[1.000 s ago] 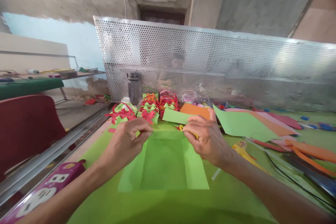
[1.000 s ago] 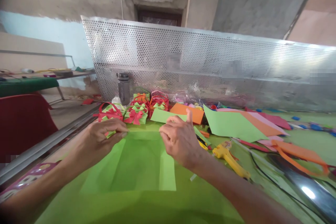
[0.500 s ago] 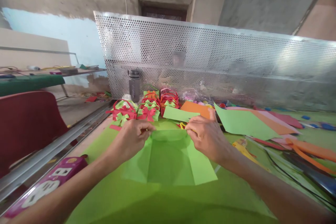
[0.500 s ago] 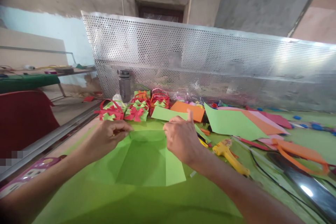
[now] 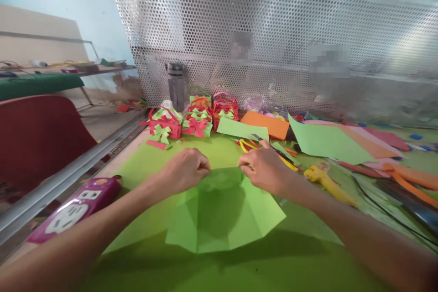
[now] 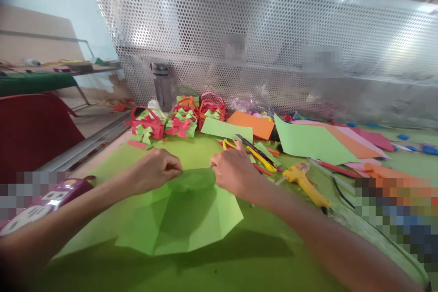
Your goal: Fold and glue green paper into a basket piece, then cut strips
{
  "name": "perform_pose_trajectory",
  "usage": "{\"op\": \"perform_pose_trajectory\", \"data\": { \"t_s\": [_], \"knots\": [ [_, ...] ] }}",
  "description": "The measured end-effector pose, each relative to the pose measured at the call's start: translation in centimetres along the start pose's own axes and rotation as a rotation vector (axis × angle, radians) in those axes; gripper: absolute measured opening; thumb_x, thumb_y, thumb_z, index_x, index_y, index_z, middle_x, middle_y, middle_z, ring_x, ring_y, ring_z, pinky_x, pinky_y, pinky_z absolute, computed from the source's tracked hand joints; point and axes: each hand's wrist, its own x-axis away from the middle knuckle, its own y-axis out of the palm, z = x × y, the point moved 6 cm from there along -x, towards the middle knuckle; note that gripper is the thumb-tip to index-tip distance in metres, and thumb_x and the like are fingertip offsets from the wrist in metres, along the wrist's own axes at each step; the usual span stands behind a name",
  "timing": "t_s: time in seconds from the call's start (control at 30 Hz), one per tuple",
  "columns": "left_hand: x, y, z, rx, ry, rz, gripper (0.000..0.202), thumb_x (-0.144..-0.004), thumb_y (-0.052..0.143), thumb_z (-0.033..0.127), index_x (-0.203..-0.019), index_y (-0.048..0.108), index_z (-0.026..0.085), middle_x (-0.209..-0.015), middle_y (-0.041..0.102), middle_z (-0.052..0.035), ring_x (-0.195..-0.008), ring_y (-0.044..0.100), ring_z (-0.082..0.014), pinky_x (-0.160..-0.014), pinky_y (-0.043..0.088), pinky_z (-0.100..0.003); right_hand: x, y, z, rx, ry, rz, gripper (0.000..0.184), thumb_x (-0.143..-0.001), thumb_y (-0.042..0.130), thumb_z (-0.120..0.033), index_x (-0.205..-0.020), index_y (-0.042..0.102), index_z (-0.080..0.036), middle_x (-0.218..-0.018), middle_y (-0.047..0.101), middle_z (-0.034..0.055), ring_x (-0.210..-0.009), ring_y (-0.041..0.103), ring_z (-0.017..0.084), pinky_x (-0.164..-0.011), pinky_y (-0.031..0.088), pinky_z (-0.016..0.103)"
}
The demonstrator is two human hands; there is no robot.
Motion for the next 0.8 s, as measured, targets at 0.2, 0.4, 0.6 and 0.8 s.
{"op": "perform_pose_trajectory", "data": {
  "t_s": [0.2,0.4,0.6,0.8],
  "knots": [
    [-0.4,0.5,-0.7,-0.079,-0.005,-0.031,0.021,-0.073,0.052,0.022,-0.056,0.060,0.015,-0.049,0.057,0.0026,-0.043,0.048,-0.0083,-0.043,0.031,-0.018,-0.3,0.4,0.6,-0.076,0.023,-0.123,0.020,-0.073,0.051,-0.011,-0.058,0.061,-0.019,-0.051,0.058,-0.0036,-0.047,0.047,0.009,-0.052,0.031,0.023],
    [-0.3,0.0,-0.1,-0.212,-0.015,0.054,0.020,-0.073,0.046,0.016,-0.056,0.056,0.015,-0.049,0.049,0.0021,-0.045,0.041,-0.0087,-0.046,0.025,-0.021,-0.5,0.1,1.3,-0.070,0.066,-0.101,0.012,-0.076,0.056,-0.019,-0.071,0.067,-0.020,-0.067,0.068,-0.0004,-0.059,0.057,0.013,-0.055,0.034,0.023],
    [-0.1,-0.7,0.4,-0.294,-0.044,0.152,0.022,-0.071,0.041,0.011,-0.053,0.052,0.015,-0.046,0.037,0.0029,-0.043,0.031,-0.0091,-0.045,0.019,-0.024,-0.1,-2.2,0.9,-0.105,0.099,0.065,0.023,-0.079,0.061,-0.030,-0.099,0.064,-0.019,-0.084,0.071,0.0047,-0.077,0.064,0.020,-0.065,0.043,0.027],
    [-0.1,-1.7,0.3,-0.253,-0.049,0.240,0.051,-0.071,0.039,0.008,-0.119,0.054,0.014,-0.051,0.044,0.0057,-0.044,0.039,-0.0091,-0.048,0.030,-0.020,0.0,-4.3,3.0,-0.144,0.168,0.320,0.042,-0.082,0.059,-0.033,-0.119,0.052,-0.015,-0.103,0.068,0.0107,-0.092,0.064,0.024,-0.081,0.047,0.036]
  ]
}}
